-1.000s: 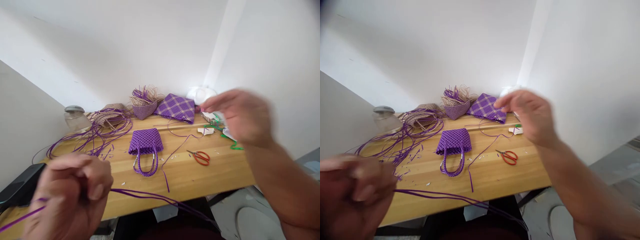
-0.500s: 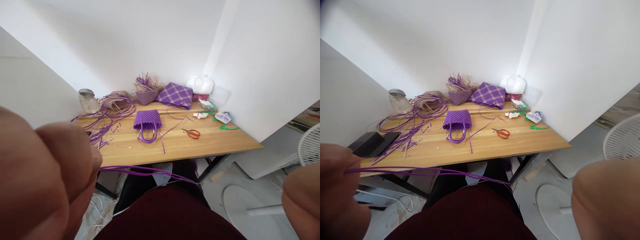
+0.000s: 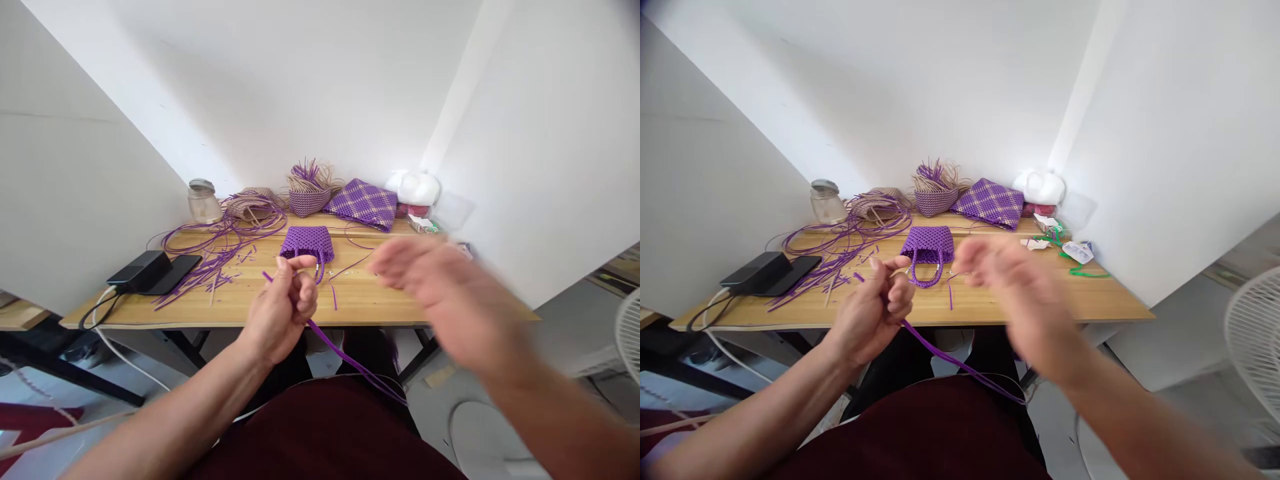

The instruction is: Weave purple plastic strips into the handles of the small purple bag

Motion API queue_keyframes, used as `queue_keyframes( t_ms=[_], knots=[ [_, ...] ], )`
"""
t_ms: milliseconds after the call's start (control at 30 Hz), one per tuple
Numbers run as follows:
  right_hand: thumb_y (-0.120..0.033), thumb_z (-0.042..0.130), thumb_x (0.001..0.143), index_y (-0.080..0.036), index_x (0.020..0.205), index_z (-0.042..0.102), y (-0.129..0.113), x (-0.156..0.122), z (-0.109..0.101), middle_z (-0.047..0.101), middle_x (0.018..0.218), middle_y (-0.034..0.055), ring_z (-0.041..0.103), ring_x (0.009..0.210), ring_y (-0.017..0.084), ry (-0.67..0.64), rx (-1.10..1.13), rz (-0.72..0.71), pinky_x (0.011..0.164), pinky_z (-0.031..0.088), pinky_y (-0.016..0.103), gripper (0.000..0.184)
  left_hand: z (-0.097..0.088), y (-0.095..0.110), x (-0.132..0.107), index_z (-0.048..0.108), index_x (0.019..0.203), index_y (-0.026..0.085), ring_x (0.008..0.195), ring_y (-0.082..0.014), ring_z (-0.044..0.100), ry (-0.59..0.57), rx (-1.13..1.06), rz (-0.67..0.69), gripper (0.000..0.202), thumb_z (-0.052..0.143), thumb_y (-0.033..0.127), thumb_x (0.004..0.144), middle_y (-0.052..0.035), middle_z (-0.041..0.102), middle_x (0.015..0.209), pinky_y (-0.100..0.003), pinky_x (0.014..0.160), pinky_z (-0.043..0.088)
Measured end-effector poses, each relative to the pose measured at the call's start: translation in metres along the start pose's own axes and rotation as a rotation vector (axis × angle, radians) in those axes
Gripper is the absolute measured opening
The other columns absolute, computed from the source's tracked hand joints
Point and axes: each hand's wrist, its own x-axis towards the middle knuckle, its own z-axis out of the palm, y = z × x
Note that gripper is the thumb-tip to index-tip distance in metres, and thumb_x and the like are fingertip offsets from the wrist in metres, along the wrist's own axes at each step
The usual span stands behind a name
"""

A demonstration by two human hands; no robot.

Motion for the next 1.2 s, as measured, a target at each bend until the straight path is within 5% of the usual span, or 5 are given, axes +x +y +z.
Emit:
queue_keyframes(
  t_ms=[133, 267, 467, 633, 1200],
  knots=[
    [-0.048, 0.053, 0.097, -0.017, 0.093, 0.067, 0.073, -0.023, 0.069, 0.067, 0.087, 0.0057, 0.061, 0.072, 0.015, -0.361, 0.319, 0.428, 0.068, 0.049, 0.03, 0.033, -0.013, -0.026, 0.006, 0.06, 0.104, 0.018, 0.049, -0.0057, 0.03, -0.011, 0.059, -0.003, 0.042, 0.052, 0.057, 0.092, 0.0041, 0.045, 0.061, -0.016, 0.043, 0.023],
    [-0.049, 0.059, 0.093, -0.014, 0.091, 0.067, 0.111, -0.045, 0.09, 0.051, 0.067, -0.0025, 0.031, 0.045, 0.003, -0.29, 0.515, 0.638, 0.044, 0.018, 0.022, 0.036, -0.02, -0.037, 0.008, 0.059, 0.108, 0.017, 0.055, -0.0068, 0.039, 0.011, 0.123, -0.025, 0.037, 0.059, 0.051, 0.091, 0.0033, 0.049, 0.066, -0.017, 0.049, 0.031],
    [-0.047, 0.062, 0.092, -0.014, 0.09, 0.067, 0.112, -0.051, 0.079, 0.044, 0.061, -0.0046, 0.025, 0.046, 0.003, -0.208, 0.584, 0.692, 0.046, 0.014, 0.022, 0.034, -0.03, -0.048, 0.005, 0.062, 0.115, 0.016, 0.091, -0.0134, 0.061, 0.017, 0.307, 0.006, 0.038, 0.075, 0.028, 0.081, -0.0044, 0.066, 0.094, -0.023, 0.081, 0.045],
    [-0.047, 0.06, 0.092, -0.014, 0.093, 0.069, 0.115, -0.059, 0.076, 0.049, 0.064, -0.0032, 0.03, 0.044, 0.004, -0.167, 0.487, 0.686, 0.045, 0.016, 0.023, 0.035, -0.043, -0.05, 0.005, 0.057, 0.128, 0.02, 0.084, -0.0147, 0.065, 0.099, 0.451, 0.122, 0.05, 0.073, 0.027, 0.082, -0.003, 0.068, 0.089, -0.022, 0.068, 0.048],
    [-0.05, 0.055, 0.095, -0.016, 0.098, 0.068, 0.116, -0.066, 0.084, 0.055, 0.069, -0.0016, 0.044, 0.048, 0.007, -0.279, 0.369, 0.608, 0.046, 0.032, 0.022, 0.036, -0.045, -0.054, -0.005, 0.051, 0.142, 0.021, 0.073, -0.015, 0.07, 0.149, 0.295, -0.041, 0.066, 0.074, 0.033, 0.082, -0.0051, 0.071, 0.087, -0.019, 0.06, 0.054]
  ],
)
